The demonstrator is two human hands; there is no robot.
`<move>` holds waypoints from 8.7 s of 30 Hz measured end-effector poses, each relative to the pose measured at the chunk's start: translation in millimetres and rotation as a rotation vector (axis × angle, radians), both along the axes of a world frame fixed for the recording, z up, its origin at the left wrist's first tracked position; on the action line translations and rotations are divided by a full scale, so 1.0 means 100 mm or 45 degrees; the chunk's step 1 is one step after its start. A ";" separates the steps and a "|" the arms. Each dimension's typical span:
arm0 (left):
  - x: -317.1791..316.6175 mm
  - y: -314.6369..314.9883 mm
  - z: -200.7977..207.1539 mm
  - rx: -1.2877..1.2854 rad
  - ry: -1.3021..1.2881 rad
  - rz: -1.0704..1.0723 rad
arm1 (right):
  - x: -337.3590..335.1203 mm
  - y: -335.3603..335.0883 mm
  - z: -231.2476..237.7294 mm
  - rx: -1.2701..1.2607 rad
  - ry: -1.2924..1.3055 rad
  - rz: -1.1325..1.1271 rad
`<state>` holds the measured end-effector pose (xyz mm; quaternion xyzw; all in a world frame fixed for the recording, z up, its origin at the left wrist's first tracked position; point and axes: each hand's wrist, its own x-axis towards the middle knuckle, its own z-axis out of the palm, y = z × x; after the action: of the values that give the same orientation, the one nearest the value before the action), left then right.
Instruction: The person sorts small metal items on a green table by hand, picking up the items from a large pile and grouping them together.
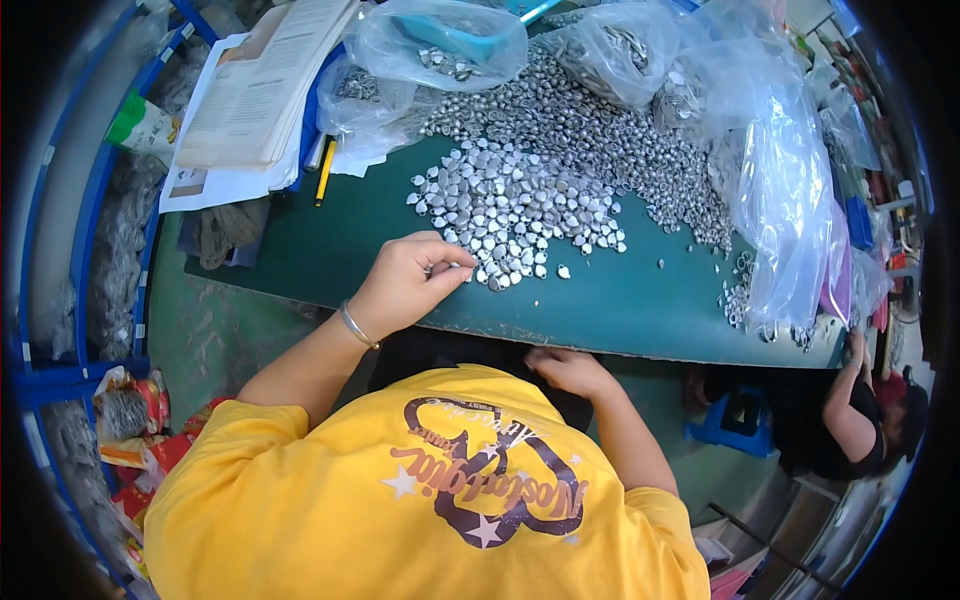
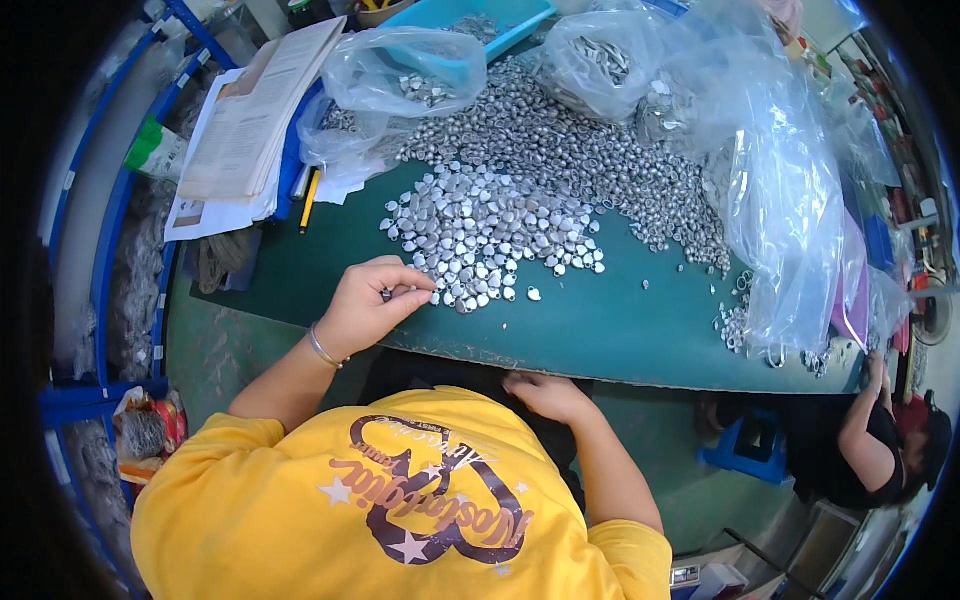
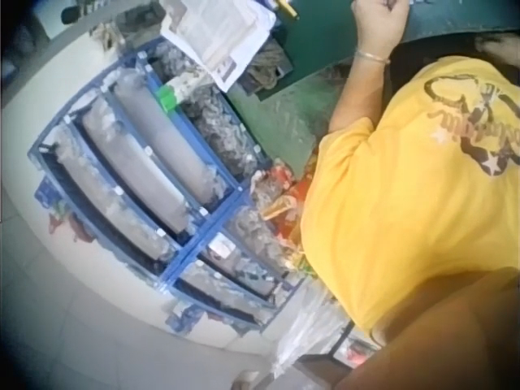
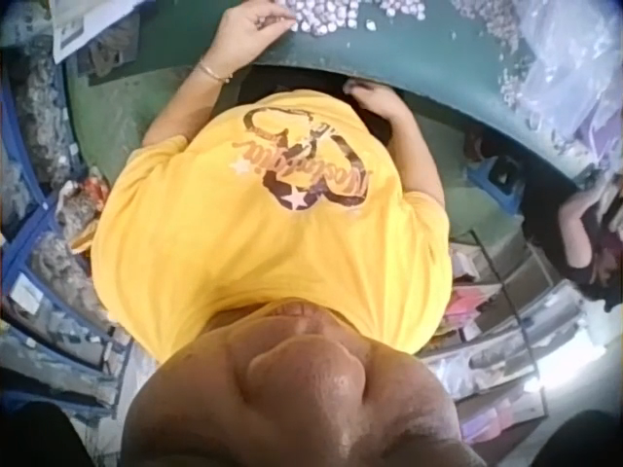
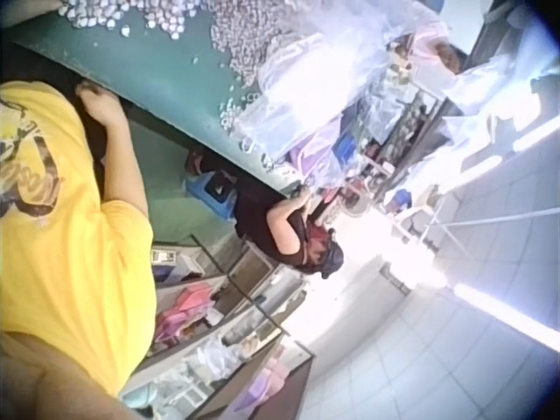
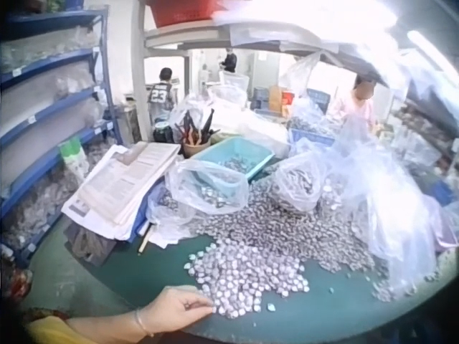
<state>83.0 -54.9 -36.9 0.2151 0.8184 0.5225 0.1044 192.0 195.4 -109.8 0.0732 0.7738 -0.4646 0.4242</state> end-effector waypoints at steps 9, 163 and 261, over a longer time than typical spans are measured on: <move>-0.14 0.37 -0.11 -0.390 0.546 -0.266 | 0.23 0.29 0.61 -0.465 0.972 -0.395; -0.55 0.43 0.03 0.120 -0.263 -0.215 | -0.90 -0.06 0.58 0.101 1.310 -0.122; -0.54 0.28 -0.03 0.864 -1.354 -0.165 | -0.93 -0.20 0.65 -0.076 1.054 -0.219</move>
<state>29.0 -26.9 -40.0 -0.0036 0.4288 0.7809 0.4541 99.4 175.5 -44.4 -0.0676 0.8562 -0.5107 0.0391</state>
